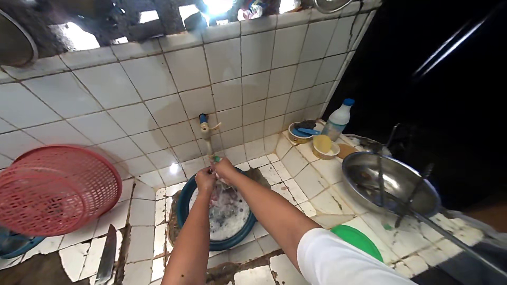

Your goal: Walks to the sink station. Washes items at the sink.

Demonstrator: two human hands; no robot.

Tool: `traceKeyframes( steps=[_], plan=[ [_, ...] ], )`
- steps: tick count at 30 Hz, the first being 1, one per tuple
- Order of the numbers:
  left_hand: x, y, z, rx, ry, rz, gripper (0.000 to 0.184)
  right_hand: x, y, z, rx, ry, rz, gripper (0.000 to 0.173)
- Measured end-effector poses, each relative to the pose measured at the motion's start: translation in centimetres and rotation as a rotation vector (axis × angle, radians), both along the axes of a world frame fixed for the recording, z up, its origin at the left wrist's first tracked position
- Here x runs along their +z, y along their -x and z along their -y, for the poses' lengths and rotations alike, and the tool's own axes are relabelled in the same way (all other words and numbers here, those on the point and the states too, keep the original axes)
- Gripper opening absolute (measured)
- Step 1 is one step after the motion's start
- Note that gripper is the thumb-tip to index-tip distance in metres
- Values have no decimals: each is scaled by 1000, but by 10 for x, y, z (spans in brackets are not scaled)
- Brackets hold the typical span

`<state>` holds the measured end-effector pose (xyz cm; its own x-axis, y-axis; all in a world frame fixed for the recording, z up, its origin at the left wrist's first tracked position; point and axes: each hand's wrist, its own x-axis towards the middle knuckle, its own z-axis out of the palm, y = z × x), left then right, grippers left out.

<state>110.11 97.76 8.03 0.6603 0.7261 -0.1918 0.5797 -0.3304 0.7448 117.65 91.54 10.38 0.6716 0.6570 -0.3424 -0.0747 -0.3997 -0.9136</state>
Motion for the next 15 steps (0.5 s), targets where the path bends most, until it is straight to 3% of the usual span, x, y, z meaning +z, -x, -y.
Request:
traceKeyframes(
  steps=[5, 7, 10, 15],
  plan=[
    [-3, -4, 2, -27, 42, 45, 22, 17, 0, 12, 78, 194, 76, 49],
    [-5, -5, 1, -27, 77, 57, 23, 12, -3, 11, 4, 117, 18, 56],
    [-9, -6, 1, -27, 152, 107, 26, 11, -10, 9, -2, -19, 9, 32],
    [-14, -13, 4, -44, 145, 152, 28, 26, -5, 8, 96, 156, 202, 34]
  ],
)
